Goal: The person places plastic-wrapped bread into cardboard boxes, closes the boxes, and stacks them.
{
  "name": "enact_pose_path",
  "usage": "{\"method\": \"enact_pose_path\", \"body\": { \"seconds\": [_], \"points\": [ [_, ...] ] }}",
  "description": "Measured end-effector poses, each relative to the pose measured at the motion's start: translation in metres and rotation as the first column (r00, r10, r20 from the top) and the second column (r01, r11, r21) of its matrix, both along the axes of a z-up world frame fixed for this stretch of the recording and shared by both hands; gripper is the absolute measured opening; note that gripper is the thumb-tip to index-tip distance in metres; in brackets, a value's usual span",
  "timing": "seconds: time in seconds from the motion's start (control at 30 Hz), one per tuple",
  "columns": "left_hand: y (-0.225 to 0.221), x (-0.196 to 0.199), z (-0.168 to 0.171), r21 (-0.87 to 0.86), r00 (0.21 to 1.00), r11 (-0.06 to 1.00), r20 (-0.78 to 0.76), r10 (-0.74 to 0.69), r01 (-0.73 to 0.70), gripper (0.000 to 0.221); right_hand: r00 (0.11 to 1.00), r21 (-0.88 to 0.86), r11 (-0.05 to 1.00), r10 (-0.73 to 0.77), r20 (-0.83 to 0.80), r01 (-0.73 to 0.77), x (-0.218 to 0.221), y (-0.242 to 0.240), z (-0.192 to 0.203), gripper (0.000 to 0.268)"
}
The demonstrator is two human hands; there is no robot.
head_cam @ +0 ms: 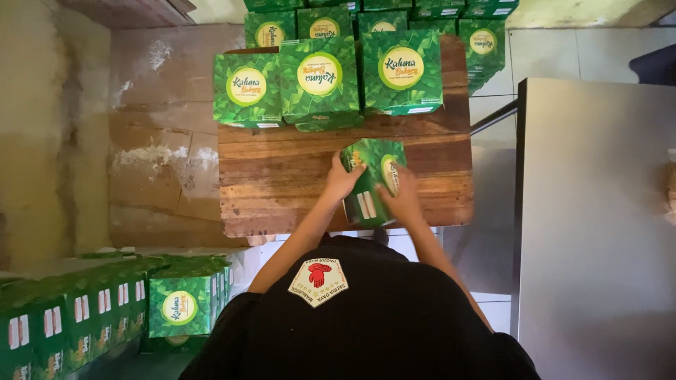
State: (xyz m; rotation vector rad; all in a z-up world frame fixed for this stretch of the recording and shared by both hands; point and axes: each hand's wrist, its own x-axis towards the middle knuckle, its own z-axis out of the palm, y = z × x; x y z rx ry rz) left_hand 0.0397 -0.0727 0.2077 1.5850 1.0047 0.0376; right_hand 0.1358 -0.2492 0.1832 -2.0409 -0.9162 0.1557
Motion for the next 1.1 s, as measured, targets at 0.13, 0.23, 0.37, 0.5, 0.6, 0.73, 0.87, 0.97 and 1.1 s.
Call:
{"method": "enact_pose_path", "body": {
  "seconds": [0.13, 0.23, 0.37, 0.5, 0.6, 0.73, 0.87, 0.97, 1.1],
  "points": [
    [-0.005, 0.003, -0.001, -0.050, 0.997, 0.998, 0.060, 0.049, -0.046, 0.089, 0.998, -0.329, 0.942, 0.068, 0.019, -0.058, -0.041, 0.006, 0.069, 0.101],
    [-0.035, 0.003, 0.060, -0.158, 0.973, 0.983, 0.197, 0.119, -0.089, 0.076, 0.991, -0.513, 0.857, 0.032, 0.131, 0.040, -0.044, 0.007, 0.100, 0.109],
    [-0.067, -0.005, 0.095, -0.205, 0.877, 0.973, 0.442, 0.189, -0.106, 0.047, 0.995, -0.542, 0.838, -0.019, 0.097, 0.069, -0.014, 0.002, 0.110, 0.106],
    [-0.039, -0.022, -0.069, 0.539, 0.889, 0.785, 0.132, -0.438, 0.307, 0.040, 0.999, -0.418, 0.908, 0.045, 0.020, -0.032, 0.038, -0.024, 0.118, 0.115],
    [-0.038, -0.043, -0.130, 0.782, 0.799, 0.376, -0.243, -0.550, 0.497, 0.049, 0.988, -0.351, 0.931, 0.045, -0.149, -0.096, 0.073, -0.045, 0.133, 0.114],
    [-0.037, -0.065, -0.150, 0.820, 0.757, 0.263, -0.278, -0.592, 0.508, 0.042, 0.940, -0.153, 0.971, 0.128, -0.316, -0.184, 0.107, -0.061, 0.152, 0.097],
    [-0.037, -0.066, -0.178, 0.904, 0.794, 0.232, -0.166, -0.585, 0.360, 0.039, 0.950, -0.268, 0.962, -0.125, -0.287, 0.045, 0.148, -0.086, 0.115, 0.071],
    [-0.038, -0.069, -0.170, 0.903, 0.796, 0.249, -0.146, -0.587, 0.350, 0.036, 0.944, -0.421, 0.887, -0.283, -0.166, 0.192, 0.219, -0.122, 0.013, 0.050],
    [-0.039, -0.069, -0.159, 0.891, 0.791, 0.255, -0.166, -0.589, 0.377, 0.037, 0.907, -0.496, 0.791, -0.421, -0.019, 0.357, 0.269, -0.146, -0.088, 0.045]
  ]
}}
